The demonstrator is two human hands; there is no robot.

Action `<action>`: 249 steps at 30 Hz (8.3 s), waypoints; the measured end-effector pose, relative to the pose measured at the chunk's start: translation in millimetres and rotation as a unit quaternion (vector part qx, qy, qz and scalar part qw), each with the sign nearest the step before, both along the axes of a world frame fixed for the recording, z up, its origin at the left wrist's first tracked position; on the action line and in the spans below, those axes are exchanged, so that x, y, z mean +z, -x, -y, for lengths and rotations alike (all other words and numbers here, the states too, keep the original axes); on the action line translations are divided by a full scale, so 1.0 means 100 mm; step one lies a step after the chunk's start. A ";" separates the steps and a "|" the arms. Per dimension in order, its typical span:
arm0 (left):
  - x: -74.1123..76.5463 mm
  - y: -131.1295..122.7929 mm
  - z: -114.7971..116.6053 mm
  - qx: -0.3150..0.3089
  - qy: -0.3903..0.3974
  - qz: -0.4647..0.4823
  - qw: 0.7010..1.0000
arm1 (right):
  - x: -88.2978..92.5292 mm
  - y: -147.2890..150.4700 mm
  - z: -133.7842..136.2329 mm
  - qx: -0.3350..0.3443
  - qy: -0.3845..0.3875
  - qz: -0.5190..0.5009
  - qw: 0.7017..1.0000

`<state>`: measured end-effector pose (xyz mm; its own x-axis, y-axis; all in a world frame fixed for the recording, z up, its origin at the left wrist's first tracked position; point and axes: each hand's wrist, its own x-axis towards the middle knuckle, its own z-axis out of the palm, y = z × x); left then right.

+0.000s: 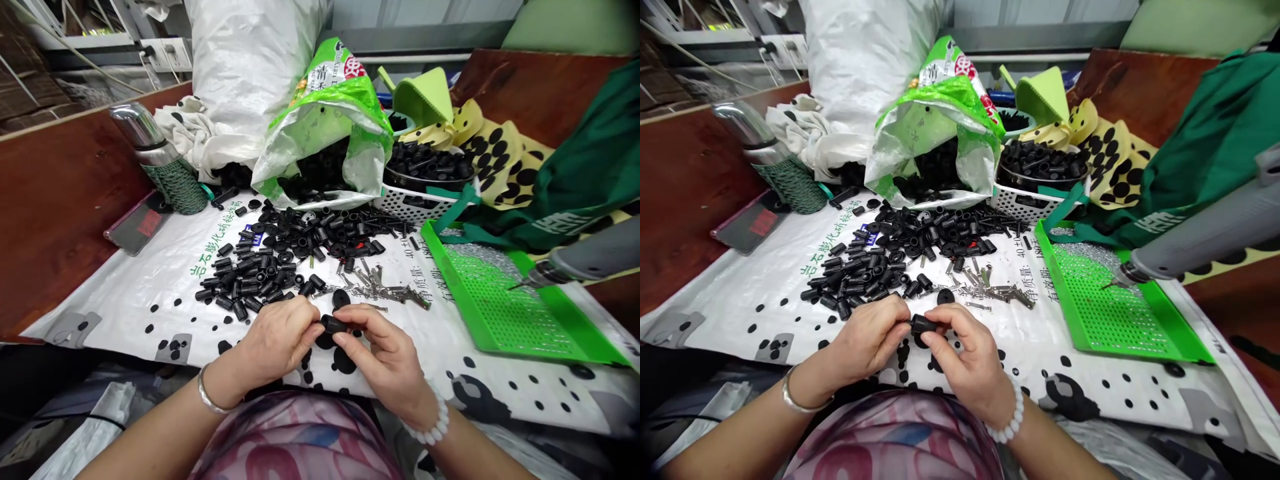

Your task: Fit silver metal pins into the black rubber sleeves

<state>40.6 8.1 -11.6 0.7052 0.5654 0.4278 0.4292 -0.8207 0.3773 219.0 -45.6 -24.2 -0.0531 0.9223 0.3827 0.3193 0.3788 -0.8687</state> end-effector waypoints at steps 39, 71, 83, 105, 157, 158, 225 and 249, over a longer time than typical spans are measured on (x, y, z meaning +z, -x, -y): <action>-0.03 -0.17 0.15 0.112 0.143 0.063 0.981 | 0.08 0.06 0.10 0.005 -0.024 -0.001 1.000; -0.06 -0.16 0.19 0.087 0.031 -0.030 0.995 | 0.12 0.06 0.05 0.040 0.300 -0.251 0.920; 0.02 -0.21 0.08 0.058 0.017 0.007 0.998 | 0.00 0.07 0.20 -0.006 0.130 -0.119 0.984; 0.01 -0.24 0.13 0.022 -0.087 0.052 0.995 | 0.13 0.10 0.12 0.087 0.355 -0.445 0.818; 0.00 -0.07 0.18 -0.085 -0.159 0.025 0.983 | -0.04 -0.07 0.16 0.015 0.347 -0.300 0.888; 0.00 -0.07 0.17 -0.091 -0.161 0.018 0.983 | -0.03 -0.08 0.16 0.015 0.352 -0.297 0.888; 0.12 0.49 -0.20 0.257 -0.005 0.151 0.955 | -0.10 -0.17 0.13 0.013 0.260 -0.248 0.933; 0.26 0.62 -0.72 0.335 -0.001 -0.038 0.941 | 0.24 -0.41 -1.04 0.012 -0.050 0.536 0.842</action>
<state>-21.9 79.6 14.7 0.2186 0.8938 0.3914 0.8767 -0.3561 0.3234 260.4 58.8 -0.3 -0.4366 0.8817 0.1788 0.8912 0.4510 -0.0481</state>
